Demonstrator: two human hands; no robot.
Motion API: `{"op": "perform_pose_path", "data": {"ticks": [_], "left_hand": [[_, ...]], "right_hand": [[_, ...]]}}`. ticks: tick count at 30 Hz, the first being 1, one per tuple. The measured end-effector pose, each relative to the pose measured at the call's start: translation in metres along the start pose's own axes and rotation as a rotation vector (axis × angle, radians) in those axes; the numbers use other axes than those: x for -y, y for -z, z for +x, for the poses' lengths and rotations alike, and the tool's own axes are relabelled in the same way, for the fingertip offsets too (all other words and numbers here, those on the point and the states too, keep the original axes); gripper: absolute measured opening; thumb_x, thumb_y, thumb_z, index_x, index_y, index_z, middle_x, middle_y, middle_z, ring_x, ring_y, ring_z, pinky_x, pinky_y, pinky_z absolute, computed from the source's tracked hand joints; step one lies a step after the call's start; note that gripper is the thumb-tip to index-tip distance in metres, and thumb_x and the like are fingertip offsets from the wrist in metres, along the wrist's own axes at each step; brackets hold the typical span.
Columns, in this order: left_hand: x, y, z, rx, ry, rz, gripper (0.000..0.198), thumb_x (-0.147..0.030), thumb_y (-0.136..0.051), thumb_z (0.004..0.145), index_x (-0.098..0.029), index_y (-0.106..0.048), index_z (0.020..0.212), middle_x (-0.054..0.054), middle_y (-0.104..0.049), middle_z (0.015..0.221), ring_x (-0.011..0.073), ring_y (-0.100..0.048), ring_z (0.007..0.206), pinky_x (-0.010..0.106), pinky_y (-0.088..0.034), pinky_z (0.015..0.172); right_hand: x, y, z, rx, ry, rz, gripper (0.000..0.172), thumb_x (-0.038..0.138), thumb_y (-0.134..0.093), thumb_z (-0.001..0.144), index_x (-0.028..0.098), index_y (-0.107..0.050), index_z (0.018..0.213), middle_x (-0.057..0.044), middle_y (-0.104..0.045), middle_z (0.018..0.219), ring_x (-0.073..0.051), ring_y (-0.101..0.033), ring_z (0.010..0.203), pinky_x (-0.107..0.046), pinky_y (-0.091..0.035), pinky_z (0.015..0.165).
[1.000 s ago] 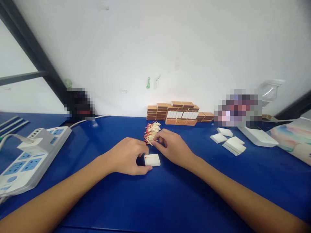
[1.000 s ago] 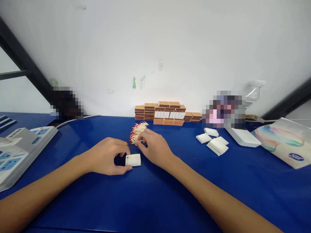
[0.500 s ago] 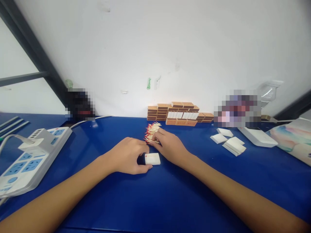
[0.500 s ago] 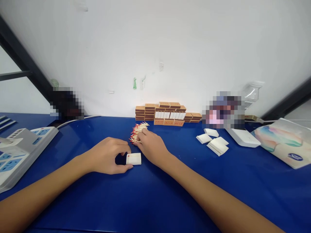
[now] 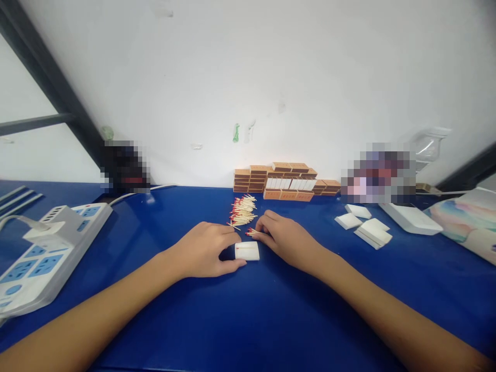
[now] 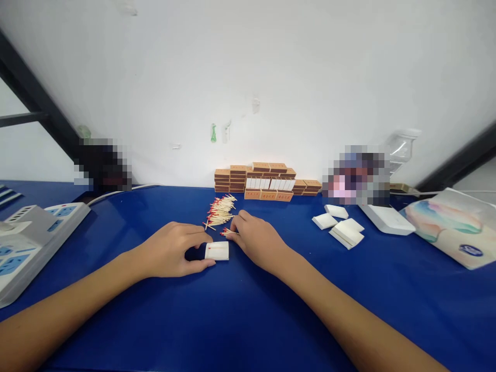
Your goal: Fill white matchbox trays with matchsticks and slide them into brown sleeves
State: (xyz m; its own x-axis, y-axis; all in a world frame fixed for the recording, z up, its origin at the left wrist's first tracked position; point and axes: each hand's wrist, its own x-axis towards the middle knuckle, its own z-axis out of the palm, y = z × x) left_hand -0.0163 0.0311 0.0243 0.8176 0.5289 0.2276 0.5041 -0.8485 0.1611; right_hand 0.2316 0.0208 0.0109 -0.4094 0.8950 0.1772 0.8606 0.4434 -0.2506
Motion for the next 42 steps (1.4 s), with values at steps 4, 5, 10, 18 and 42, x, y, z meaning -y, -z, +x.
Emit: {"op": "perform_pose_path", "data": {"ticks": [4, 5, 10, 18, 42], "left_hand": [[0.001, -0.002, 0.001, 0.007, 0.001, 0.02, 0.028, -0.046, -0.068, 0.095, -0.019, -0.072, 0.101, 0.0, -0.071, 0.085, 0.0162, -0.064, 0.071, 0.03, -0.038, 0.062], [0.001, -0.002, 0.001, 0.006, 0.001, 0.024, 0.028, -0.047, -0.067, 0.096, -0.019, -0.072, 0.101, 0.0, -0.071, 0.085, 0.0163, -0.064, 0.071, 0.03, -0.039, 0.062], [0.0, -0.002, 0.001, 0.0, -0.001, 0.032, 0.03, -0.048, -0.066, 0.097, -0.019, -0.072, 0.1, 0.0, -0.07, 0.083, 0.0164, -0.064, 0.071, 0.03, -0.04, 0.062], [0.0, 0.0, 0.002, 0.011, 0.02, 0.034, 0.03, -0.048, -0.065, 0.097, -0.019, -0.072, 0.099, 0.001, -0.07, 0.085, 0.0167, -0.065, 0.072, 0.03, -0.041, 0.063], [-0.003, 0.0, 0.002, 0.015, -0.004, 0.031, 0.029, -0.047, -0.066, 0.096, -0.019, -0.072, 0.101, 0.001, -0.071, 0.087, 0.0167, -0.066, 0.073, 0.03, -0.041, 0.061]], "right_hand": [[0.002, 0.003, 0.0, 0.066, -0.036, -0.077, 0.014, 0.03, -0.061, 0.105, 0.018, -0.066, 0.1, -0.006, -0.068, 0.104, -0.018, -0.066, 0.078, -0.03, -0.044, 0.067], [0.002, 0.004, 0.0, 0.076, -0.043, -0.093, 0.015, 0.03, -0.06, 0.105, 0.018, -0.066, 0.1, -0.006, -0.069, 0.104, -0.018, -0.067, 0.078, -0.03, -0.044, 0.066], [0.001, 0.005, -0.001, 0.083, -0.046, -0.133, 0.017, 0.032, -0.059, 0.106, 0.017, -0.065, 0.102, -0.007, -0.069, 0.105, -0.019, -0.068, 0.079, -0.031, -0.043, 0.066], [-0.004, 0.007, -0.004, 0.081, -0.038, -0.043, 0.016, 0.031, -0.058, 0.107, 0.018, -0.064, 0.101, -0.007, -0.068, 0.106, -0.017, -0.066, 0.076, -0.03, -0.044, 0.066], [-0.008, 0.014, -0.008, 0.028, 0.105, 0.091, 0.009, 0.023, -0.06, 0.103, 0.023, -0.063, 0.112, -0.005, -0.061, 0.109, -0.017, -0.064, 0.083, -0.03, -0.048, 0.073]]}}
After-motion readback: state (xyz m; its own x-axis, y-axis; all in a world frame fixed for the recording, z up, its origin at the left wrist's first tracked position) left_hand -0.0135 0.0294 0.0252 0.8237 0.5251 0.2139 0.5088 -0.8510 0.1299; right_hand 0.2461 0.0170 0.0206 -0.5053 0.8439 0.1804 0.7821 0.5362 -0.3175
